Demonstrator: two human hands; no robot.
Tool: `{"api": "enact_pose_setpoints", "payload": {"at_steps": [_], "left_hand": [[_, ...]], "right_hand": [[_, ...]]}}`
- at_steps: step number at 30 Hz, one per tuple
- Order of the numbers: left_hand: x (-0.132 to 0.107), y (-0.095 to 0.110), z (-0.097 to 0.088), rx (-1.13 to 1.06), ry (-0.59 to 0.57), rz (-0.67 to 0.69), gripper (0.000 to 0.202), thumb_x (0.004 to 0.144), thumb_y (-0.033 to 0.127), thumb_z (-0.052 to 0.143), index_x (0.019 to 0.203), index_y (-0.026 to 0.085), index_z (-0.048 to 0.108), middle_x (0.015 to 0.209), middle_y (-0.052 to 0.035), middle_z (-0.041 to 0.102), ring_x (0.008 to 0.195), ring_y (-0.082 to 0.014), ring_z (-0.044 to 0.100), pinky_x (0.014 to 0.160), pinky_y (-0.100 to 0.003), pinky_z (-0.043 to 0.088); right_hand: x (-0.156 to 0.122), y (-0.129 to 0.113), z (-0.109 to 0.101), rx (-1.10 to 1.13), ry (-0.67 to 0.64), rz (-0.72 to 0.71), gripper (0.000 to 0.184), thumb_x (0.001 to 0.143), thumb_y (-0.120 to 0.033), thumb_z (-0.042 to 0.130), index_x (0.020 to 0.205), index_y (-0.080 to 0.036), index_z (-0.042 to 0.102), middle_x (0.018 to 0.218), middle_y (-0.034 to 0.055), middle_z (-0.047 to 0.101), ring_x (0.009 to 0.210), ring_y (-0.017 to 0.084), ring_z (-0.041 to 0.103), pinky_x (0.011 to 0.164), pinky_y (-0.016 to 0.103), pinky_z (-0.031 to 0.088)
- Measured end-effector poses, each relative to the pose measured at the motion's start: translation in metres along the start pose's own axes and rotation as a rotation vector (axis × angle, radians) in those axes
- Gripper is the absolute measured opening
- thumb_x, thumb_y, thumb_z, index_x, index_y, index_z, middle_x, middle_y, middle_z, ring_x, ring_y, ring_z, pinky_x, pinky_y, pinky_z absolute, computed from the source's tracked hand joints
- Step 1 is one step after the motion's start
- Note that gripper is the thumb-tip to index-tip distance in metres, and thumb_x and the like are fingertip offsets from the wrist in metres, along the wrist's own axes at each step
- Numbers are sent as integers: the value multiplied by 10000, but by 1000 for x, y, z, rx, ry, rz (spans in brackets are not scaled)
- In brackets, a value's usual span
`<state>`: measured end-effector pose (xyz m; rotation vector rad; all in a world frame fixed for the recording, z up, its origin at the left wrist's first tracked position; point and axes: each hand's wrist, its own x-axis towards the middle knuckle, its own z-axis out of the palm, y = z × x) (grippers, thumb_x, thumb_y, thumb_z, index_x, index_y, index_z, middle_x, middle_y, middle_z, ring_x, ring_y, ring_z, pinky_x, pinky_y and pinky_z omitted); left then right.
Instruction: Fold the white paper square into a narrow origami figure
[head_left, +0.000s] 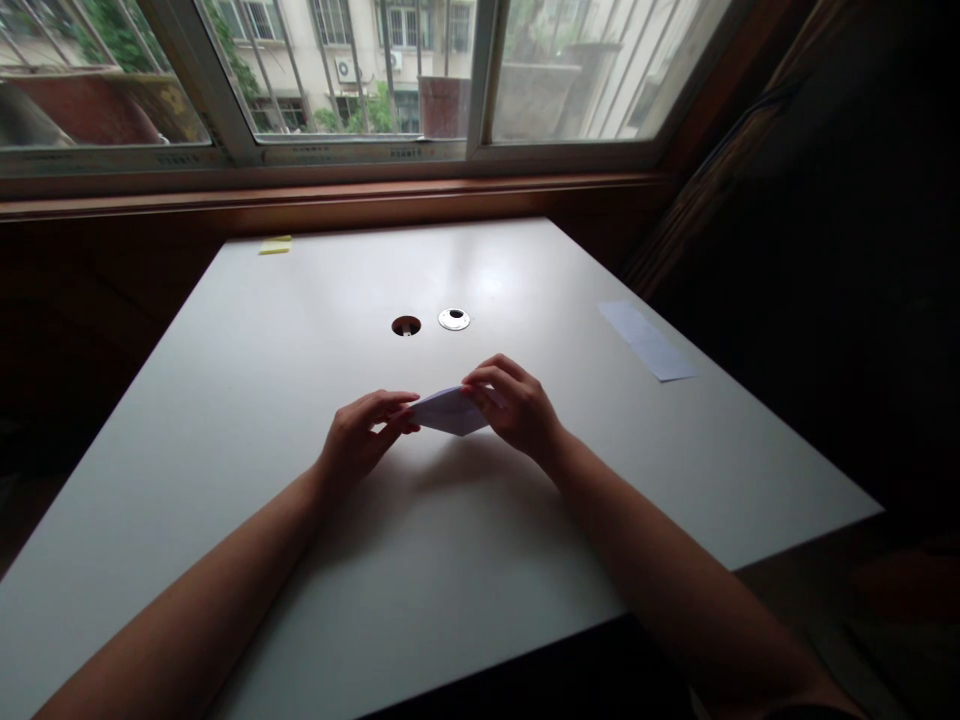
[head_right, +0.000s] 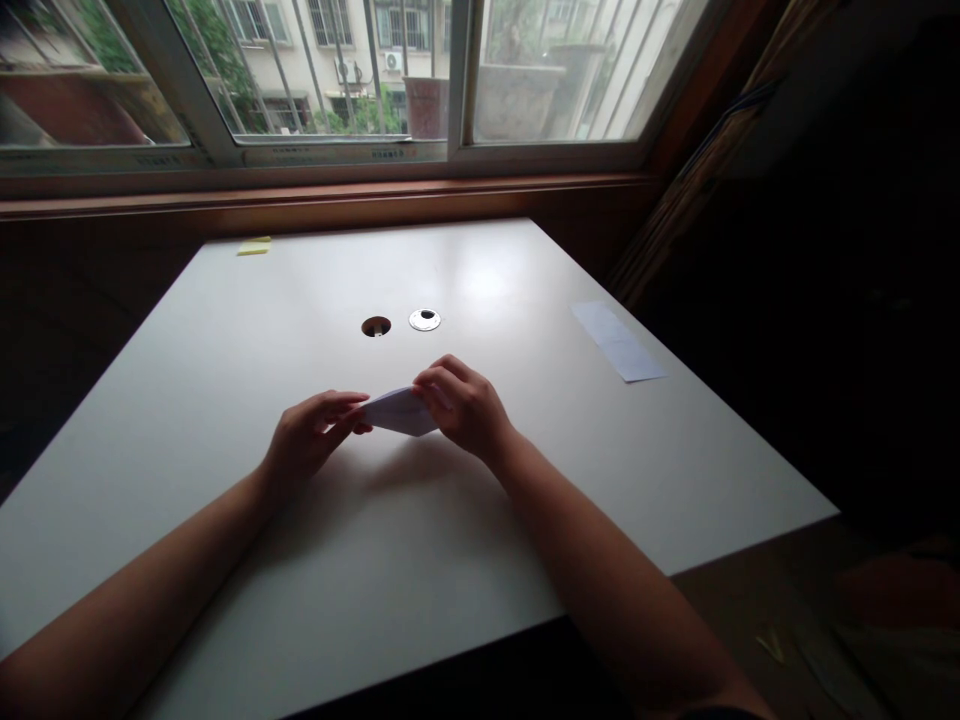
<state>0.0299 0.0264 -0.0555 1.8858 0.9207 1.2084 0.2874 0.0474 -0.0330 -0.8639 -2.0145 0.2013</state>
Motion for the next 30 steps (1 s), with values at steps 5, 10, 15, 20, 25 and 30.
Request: {"api": "enact_pose_setpoints", "payload": {"at_steps": [5, 10, 15, 20, 25, 30], "left_hand": [[8, 3, -1, -205, 137, -251, 374, 856, 326, 696, 1198, 194, 618, 827, -16, 663, 664, -143, 694, 648, -280, 593], [15, -4, -3, -374, 243, -438, 450, 774, 372, 763, 1162, 183, 639, 802, 3, 654, 658, -119, 683, 631, -232, 572], [18, -3, -3, -554, 260, -623, 364, 717, 329, 808, 1025, 169, 698, 797, -5, 674, 647, -76, 654, 602, -155, 527], [16, 3, 1, -572, 147, -648, 281, 773, 354, 771, 972, 164, 711, 809, -38, 679, 695, -102, 645, 658, -190, 539], [9, 10, 7, -224, 125, -310, 221, 869, 389, 670, 964, 205, 748, 1077, -67, 590, 953, -162, 619, 853, -277, 549], [5, 15, 10, -40, 37, -105, 189, 848, 316, 707, 1006, 217, 736, 1076, -81, 599, 1026, -205, 615, 853, -309, 554]], "right_hand": [[3, -1, -2, -50, 55, -72, 302, 890, -273, 666, 1190, -258, 634, 1158, 87, 630, 1067, 210, 607, 923, 398, 529], [4, -3, 0, -101, -165, -268, 477, 821, -425, 732, 1261, -282, 613, 1256, 81, 644, 1192, 247, 566, 1023, 449, 472], [1, -1, 9, -177, -230, -312, 382, 897, -324, 657, 1274, -292, 606, 1245, 52, 667, 1208, 230, 567, 1074, 462, 410], [1, 0, 8, -140, -132, -298, 195, 921, -237, 620, 1100, -287, 681, 1059, 19, 737, 1026, 190, 634, 969, 396, 458], [0, -1, 5, -127, -95, -206, 100, 932, -237, 601, 991, -231, 682, 940, 42, 737, 869, 173, 631, 868, 358, 460], [0, -7, 5, -60, -83, -149, 96, 934, -243, 595, 937, -195, 678, 870, 54, 713, 790, 158, 621, 788, 319, 461]]}}
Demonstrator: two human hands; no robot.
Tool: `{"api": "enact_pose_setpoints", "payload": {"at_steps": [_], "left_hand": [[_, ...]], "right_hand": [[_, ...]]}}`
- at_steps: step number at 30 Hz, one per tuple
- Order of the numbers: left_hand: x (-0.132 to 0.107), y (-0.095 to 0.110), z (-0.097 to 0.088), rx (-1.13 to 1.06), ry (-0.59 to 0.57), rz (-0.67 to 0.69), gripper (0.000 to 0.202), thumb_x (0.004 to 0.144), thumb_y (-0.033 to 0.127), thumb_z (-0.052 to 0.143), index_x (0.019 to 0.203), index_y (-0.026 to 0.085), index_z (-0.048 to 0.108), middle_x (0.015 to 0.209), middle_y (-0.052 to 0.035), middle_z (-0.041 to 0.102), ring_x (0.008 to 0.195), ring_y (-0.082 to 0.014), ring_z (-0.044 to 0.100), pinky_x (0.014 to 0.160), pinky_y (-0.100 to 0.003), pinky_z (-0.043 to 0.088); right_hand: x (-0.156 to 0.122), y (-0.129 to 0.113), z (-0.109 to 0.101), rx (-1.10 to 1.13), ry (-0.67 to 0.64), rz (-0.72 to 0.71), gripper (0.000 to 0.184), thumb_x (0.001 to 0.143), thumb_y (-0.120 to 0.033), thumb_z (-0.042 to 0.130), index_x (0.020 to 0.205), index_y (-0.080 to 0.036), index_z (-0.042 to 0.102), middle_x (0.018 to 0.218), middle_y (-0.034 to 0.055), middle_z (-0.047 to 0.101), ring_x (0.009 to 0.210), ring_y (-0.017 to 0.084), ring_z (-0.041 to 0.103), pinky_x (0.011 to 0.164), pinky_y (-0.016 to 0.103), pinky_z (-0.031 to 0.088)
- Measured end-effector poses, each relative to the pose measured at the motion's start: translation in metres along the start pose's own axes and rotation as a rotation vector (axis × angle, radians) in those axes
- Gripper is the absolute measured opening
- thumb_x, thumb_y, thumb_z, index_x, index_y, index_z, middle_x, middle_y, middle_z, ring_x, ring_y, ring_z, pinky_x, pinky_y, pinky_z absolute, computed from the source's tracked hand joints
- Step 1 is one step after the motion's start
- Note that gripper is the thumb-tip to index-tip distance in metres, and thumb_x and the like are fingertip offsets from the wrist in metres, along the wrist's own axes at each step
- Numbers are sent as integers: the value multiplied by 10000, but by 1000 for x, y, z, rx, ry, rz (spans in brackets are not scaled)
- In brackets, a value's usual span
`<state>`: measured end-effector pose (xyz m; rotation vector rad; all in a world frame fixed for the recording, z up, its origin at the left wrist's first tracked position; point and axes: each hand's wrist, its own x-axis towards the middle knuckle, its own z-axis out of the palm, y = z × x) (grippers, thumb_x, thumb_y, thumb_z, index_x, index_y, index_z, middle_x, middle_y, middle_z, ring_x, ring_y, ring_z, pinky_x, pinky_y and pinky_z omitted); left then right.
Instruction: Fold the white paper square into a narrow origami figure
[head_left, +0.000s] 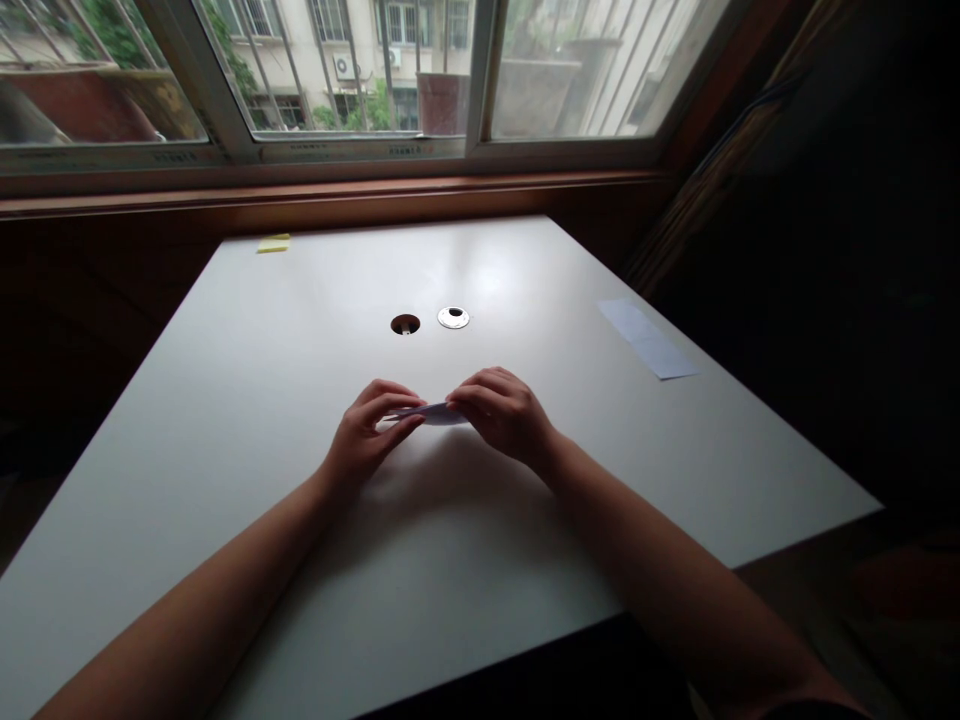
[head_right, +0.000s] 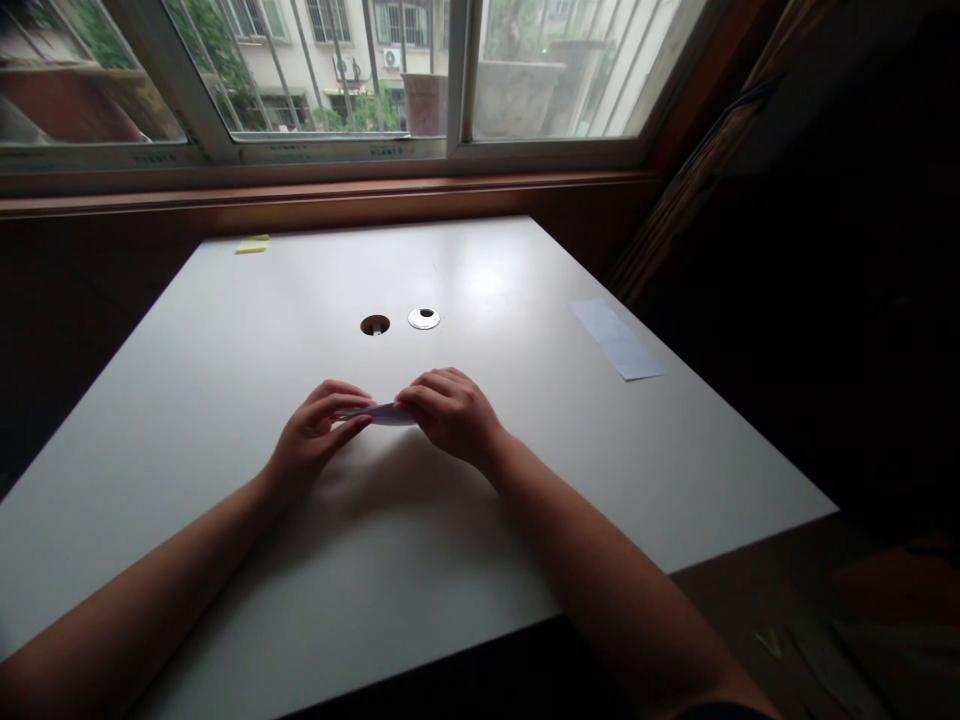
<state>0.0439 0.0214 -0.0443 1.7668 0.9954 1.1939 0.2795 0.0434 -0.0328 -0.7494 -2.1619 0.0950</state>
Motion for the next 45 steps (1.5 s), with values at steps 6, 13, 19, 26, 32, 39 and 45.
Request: {"api": "enact_pose_setpoints", "payload": {"at_steps": [6, 13, 19, 26, 32, 39, 45], "left_hand": [[-4, 3, -1, -11, -74, -93, 190, 870, 331, 685, 931, 153, 711, 773, -46, 670, 668, -140, 642, 633, -252, 520], [0, 1, -6, -162, -76, -335, 284, 857, 410, 685, 854, 126, 682, 595, -26, 660, 517, -121, 586, 531, -229, 476], [3, -10, -8, -266, -28, -424, 298, 812, 426, 722, 821, 133, 668, 591, -20, 647, 521, -131, 593, 511, -224, 462], [3, -1, -7, -2, -77, -320, 306, 838, 457, 680, 834, 152, 697, 721, -19, 655, 674, -135, 583, 610, -220, 433], [4, 0, -6, 187, -117, -204, 302, 849, 464, 660, 893, 178, 745, 876, -62, 692, 835, -192, 626, 712, -258, 477], [5, -2, -6, 250, -143, -139, 282, 848, 481, 659, 952, 241, 766, 888, -58, 704, 851, -196, 615, 739, -279, 492], [6, -2, -7, 283, -186, -168, 291, 852, 487, 645, 861, 223, 766, 833, -47, 721, 794, -187, 614, 699, -265, 462]], "right_hand": [[0, -2, 2, 130, -37, 123, 143, 941, -281, 584, 944, -184, 690, 855, 58, 708, 749, 147, 623, 718, 281, 473], [2, 3, -3, 382, -133, 442, 219, 860, -389, 671, 929, -188, 722, 838, 45, 727, 712, 145, 629, 708, 277, 488], [4, 10, -6, 698, -241, 841, 373, 738, -506, 745, 890, -165, 735, 843, 51, 717, 758, 169, 628, 681, 276, 463], [2, 13, -7, 758, -290, 908, 368, 710, -497, 758, 835, -151, 737, 742, 22, 667, 676, 130, 564, 628, 254, 408], [2, 13, -10, 711, -363, 887, 401, 714, -527, 738, 830, -143, 737, 724, 28, 656, 668, 134, 559, 598, 249, 409], [0, 15, -10, 631, -451, 822, 407, 753, -539, 708, 865, -149, 734, 784, 35, 684, 727, 149, 589, 633, 254, 423], [1, 12, -10, 610, -466, 746, 392, 764, -538, 700, 859, -159, 729, 784, 26, 687, 748, 153, 602, 646, 252, 423]]}}
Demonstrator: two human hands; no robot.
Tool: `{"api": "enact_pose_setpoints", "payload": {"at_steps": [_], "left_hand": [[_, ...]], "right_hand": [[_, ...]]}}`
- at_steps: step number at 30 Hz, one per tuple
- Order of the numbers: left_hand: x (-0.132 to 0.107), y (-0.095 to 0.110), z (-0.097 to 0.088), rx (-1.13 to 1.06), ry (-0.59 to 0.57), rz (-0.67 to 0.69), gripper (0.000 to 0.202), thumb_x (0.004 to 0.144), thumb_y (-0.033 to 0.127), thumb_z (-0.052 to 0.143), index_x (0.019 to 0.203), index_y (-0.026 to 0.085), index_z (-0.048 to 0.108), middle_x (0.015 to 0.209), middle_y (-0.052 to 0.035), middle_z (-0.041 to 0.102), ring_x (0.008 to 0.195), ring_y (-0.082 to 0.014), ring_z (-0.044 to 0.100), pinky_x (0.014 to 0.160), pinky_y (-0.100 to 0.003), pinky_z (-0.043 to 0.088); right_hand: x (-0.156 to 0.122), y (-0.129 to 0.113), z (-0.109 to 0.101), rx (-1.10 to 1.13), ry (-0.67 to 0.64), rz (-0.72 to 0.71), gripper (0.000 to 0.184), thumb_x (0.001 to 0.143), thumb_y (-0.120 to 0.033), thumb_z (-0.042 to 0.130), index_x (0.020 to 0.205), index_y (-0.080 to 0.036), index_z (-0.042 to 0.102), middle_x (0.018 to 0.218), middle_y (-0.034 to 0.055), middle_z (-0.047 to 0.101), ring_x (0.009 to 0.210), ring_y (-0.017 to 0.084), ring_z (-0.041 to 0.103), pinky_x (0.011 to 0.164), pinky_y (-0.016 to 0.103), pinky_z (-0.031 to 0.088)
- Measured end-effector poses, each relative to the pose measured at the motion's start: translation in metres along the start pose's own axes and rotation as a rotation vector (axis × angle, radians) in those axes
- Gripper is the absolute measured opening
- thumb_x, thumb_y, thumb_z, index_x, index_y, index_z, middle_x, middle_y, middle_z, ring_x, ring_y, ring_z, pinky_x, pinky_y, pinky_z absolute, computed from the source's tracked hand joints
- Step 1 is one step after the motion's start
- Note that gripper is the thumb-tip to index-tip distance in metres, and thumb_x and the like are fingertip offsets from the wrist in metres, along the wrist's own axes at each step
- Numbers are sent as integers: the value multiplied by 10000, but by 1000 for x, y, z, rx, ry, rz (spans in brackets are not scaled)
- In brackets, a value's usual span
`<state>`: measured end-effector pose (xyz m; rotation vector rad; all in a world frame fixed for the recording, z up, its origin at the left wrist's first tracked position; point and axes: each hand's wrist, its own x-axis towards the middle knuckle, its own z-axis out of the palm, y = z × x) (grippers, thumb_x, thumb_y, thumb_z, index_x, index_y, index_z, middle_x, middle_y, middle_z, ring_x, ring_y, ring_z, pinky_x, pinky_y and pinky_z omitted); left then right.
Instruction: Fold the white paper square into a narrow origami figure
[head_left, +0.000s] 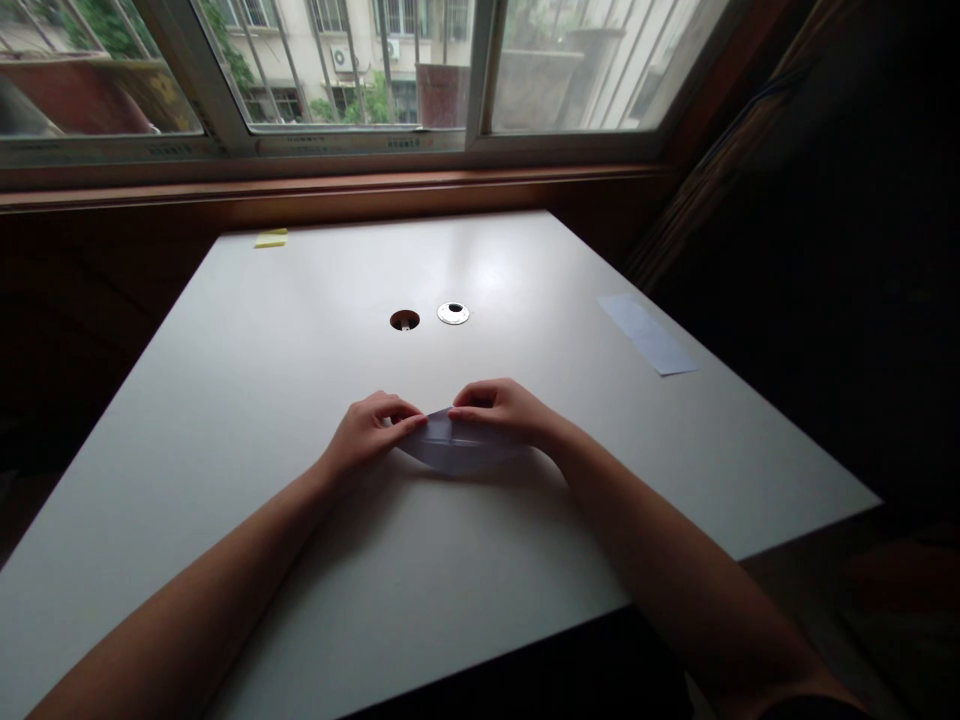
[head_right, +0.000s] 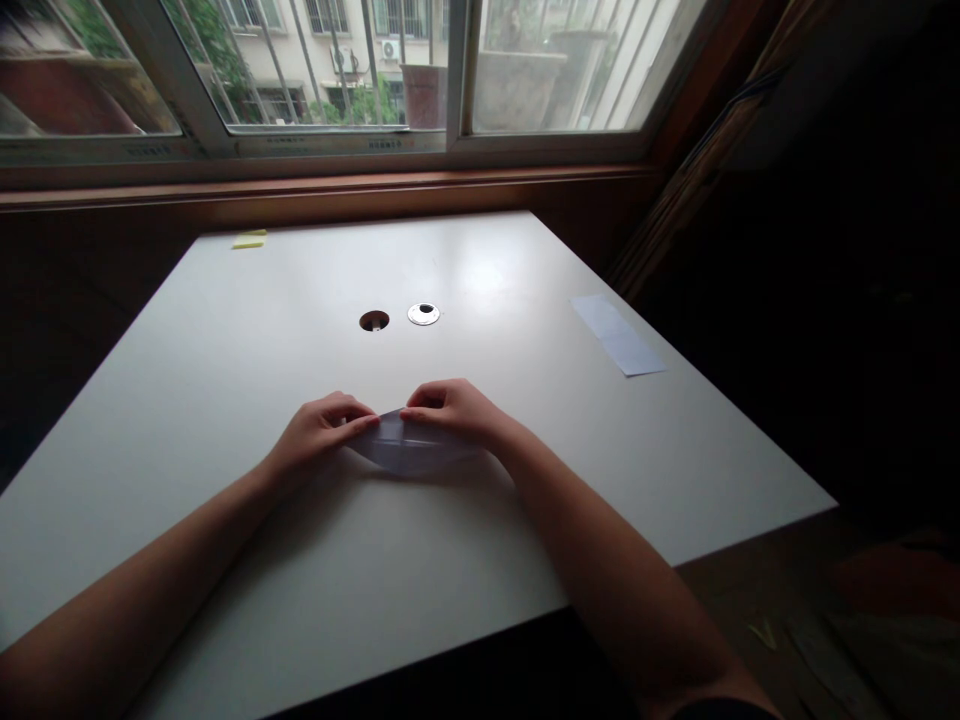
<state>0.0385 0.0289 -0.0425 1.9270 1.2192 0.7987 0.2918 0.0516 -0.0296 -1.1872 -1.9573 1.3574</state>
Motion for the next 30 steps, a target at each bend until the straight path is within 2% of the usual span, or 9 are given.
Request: {"api": "enact_pose_setpoints", "payload": {"at_steps": [6, 10, 15, 22, 30], "left_hand": [[-2, -1, -1, -130, 77, -127, 355, 829, 517, 653, 875, 178, 747, 849, -55, 724, 787, -191, 640, 669, -252, 463], [1, 1, -6, -107, -23, -147, 355, 822, 523, 653, 864, 185, 750, 856, -50, 728, 797, -196, 644, 684, -259, 471], [4, 5, -9, -34, -169, -96, 334, 816, 519, 651, 881, 210, 760, 881, -47, 726, 810, -202, 636, 691, -273, 469], [2, 3, -7, -57, -184, -56, 320, 827, 501, 628, 895, 219, 763, 896, -49, 728, 852, -215, 643, 732, -293, 479], [2, 6, -8, -97, -191, -95, 287, 808, 468, 654, 826, 199, 754, 821, -38, 719, 787, -193, 625, 693, -277, 464]], "right_hand": [[-2, 0, -6, 46, 26, 21, 398, 763, -530, 707, 877, -149, 729, 786, 31, 677, 726, 144, 590, 646, 250, 423], [-2, 3, -8, 56, 14, 22, 418, 761, -540, 706, 884, -141, 726, 789, 39, 672, 726, 147, 590, 638, 249, 425], [-3, 0, -6, 38, -82, -20, 386, 790, -513, 692, 899, -144, 729, 809, 45, 686, 752, 154, 604, 654, 252, 439], [-2, -8, 5, -98, -152, -126, 296, 832, -443, 669, 898, -165, 745, 808, 33, 709, 773, 162, 619, 680, 257, 444], [-3, -12, 8, -140, -148, -191, 252, 859, -401, 653, 917, -175, 747, 822, 28, 719, 777, 156, 633, 691, 250, 450]]}}
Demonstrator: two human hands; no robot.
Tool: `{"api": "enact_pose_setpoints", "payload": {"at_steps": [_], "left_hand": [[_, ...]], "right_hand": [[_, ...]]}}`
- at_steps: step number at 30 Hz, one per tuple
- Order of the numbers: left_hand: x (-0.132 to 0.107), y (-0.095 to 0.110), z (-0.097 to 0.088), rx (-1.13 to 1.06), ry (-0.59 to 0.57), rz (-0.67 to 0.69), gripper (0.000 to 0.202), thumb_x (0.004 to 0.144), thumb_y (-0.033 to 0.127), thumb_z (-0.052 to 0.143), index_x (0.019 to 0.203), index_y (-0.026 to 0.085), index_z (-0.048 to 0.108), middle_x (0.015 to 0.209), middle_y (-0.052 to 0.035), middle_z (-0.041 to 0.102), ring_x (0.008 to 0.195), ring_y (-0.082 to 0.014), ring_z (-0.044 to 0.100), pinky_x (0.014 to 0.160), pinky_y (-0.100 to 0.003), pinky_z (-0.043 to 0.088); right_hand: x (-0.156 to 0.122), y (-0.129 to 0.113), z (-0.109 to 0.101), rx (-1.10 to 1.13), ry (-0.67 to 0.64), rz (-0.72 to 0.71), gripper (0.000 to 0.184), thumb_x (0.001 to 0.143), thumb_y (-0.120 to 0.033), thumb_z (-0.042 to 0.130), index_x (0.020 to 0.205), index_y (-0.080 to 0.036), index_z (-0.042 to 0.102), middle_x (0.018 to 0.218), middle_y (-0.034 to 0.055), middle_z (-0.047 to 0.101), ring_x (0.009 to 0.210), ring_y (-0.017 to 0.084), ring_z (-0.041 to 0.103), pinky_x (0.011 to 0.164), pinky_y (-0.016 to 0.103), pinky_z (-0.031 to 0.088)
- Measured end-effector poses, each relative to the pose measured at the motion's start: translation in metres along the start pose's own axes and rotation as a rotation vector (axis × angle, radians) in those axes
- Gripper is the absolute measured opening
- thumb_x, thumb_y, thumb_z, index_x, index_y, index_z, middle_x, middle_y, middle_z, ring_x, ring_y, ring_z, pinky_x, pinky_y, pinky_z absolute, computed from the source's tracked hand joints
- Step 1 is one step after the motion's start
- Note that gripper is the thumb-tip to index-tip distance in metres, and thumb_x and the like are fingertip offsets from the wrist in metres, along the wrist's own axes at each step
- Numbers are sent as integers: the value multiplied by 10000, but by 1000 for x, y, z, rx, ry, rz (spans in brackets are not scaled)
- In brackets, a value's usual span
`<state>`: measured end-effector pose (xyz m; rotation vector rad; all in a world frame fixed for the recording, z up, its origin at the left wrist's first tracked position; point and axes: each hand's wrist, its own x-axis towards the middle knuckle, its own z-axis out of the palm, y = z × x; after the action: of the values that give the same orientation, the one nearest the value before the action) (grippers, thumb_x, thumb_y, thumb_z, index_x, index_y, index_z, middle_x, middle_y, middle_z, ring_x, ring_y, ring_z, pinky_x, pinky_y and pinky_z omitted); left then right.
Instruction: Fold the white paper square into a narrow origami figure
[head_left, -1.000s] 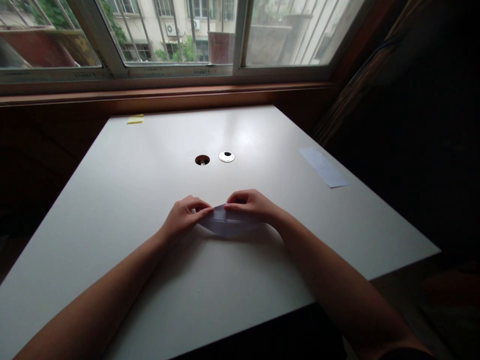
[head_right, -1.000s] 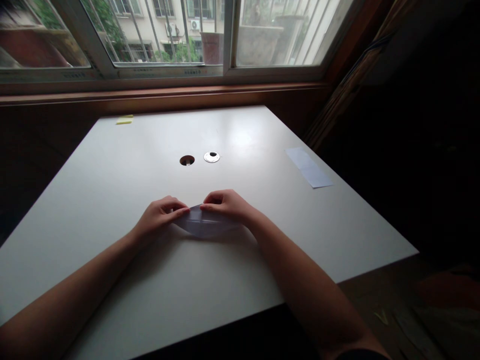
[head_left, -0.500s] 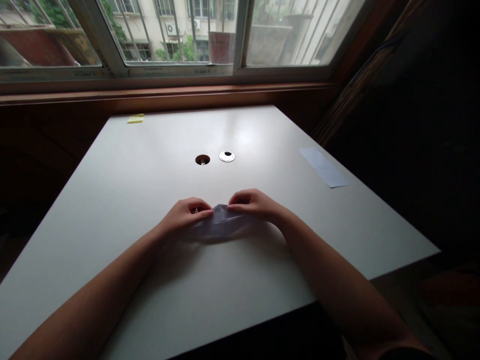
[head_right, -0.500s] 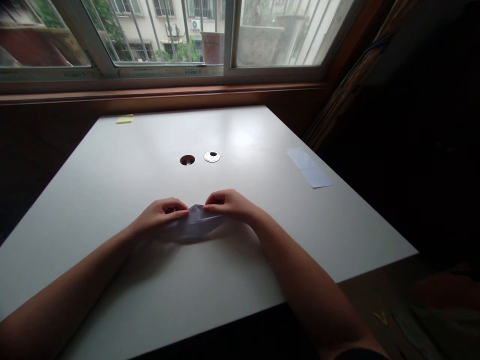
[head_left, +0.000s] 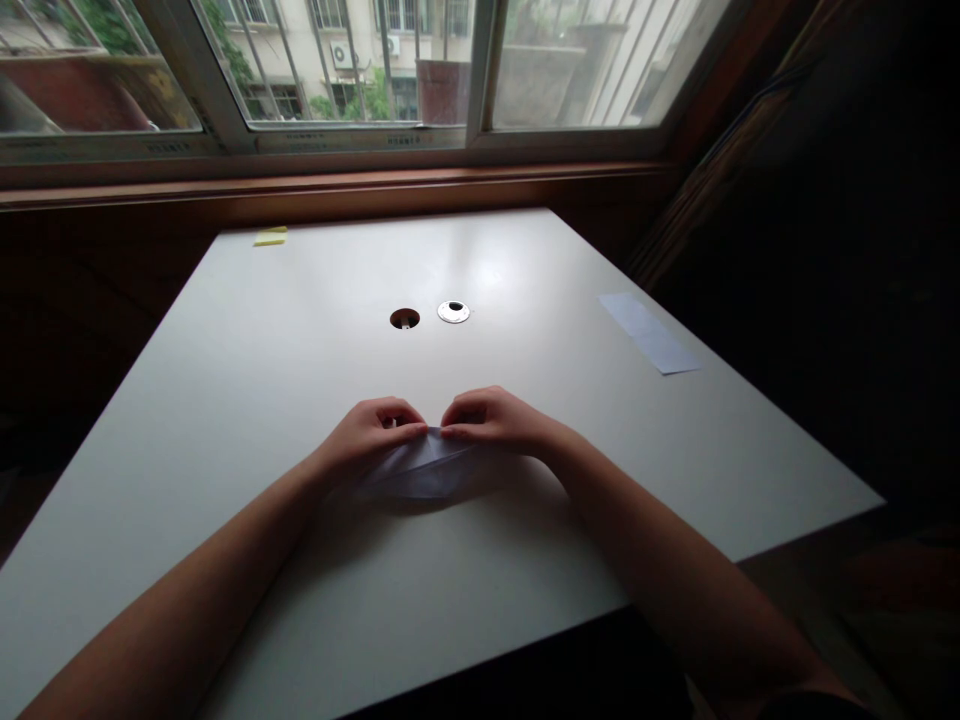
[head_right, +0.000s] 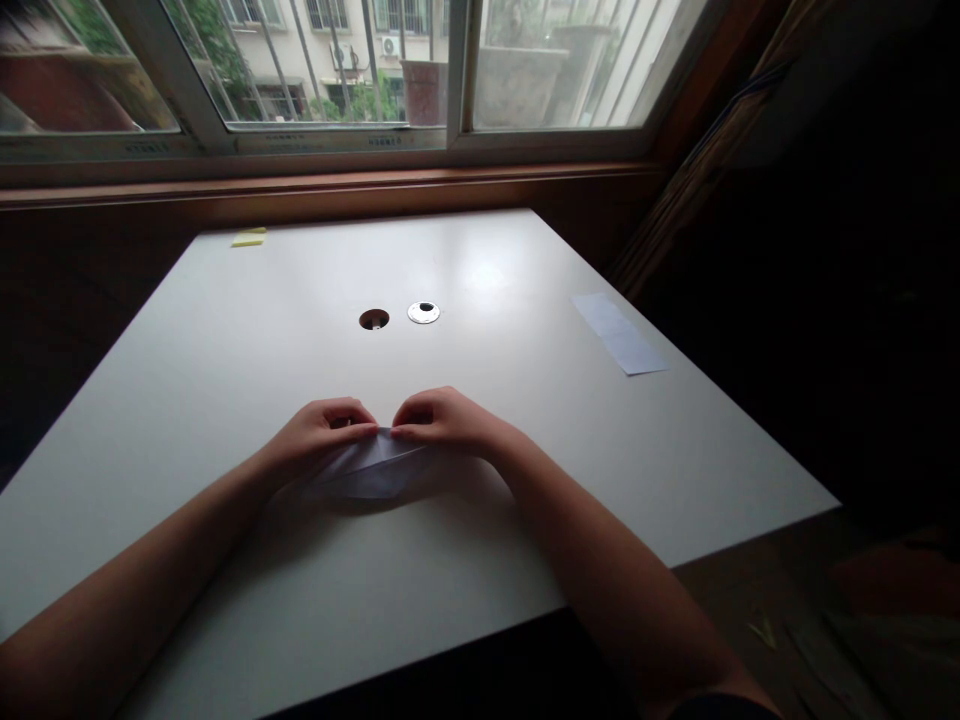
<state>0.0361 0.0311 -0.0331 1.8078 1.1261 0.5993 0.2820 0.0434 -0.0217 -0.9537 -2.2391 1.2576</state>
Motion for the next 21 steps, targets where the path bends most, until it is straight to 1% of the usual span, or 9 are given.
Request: {"api": "enact_pose_setpoints", "payload": {"at_steps": [5, 10, 15, 21], "left_hand": [[-2, 3, 4, -18, 1, -18, 301, 805, 469, 648, 826, 185, 747, 805, -41, 716, 780, -198, 616, 686, -282, 458], [-2, 5, 10, 7, 1, -25, 264, 813, 446, 654, 814, 196, 740, 775, -15, 710, 755, -181, 609, 661, -257, 438], [-3, 7, 10, -16, -11, -37, 289, 834, 463, 633, 832, 192, 734, 802, -20, 715, 782, -190, 616, 684, -262, 437], [-4, 9, 10, -56, -9, -59, 260, 823, 440, 659, 834, 194, 741, 804, -17, 717, 782, -187, 614, 690, -260, 434]], "right_hand": [[-1, -7, -2, -48, 14, -11, 239, 856, -397, 665, 930, -190, 758, 840, 36, 716, 774, 151, 633, 683, 248, 453], [1, -8, 0, -113, 0, -45, 208, 869, -361, 649, 883, -188, 765, 799, 27, 702, 745, 142, 626, 667, 242, 438], [3, -7, 5, -48, 15, 16, 213, 868, -357, 638, 866, -180, 757, 794, 21, 710, 758, 148, 631, 673, 242, 436], [3, -3, 2, 28, -14, 88, 222, 829, -376, 664, 850, -174, 755, 780, 22, 706, 761, 157, 620, 664, 247, 431]]}}
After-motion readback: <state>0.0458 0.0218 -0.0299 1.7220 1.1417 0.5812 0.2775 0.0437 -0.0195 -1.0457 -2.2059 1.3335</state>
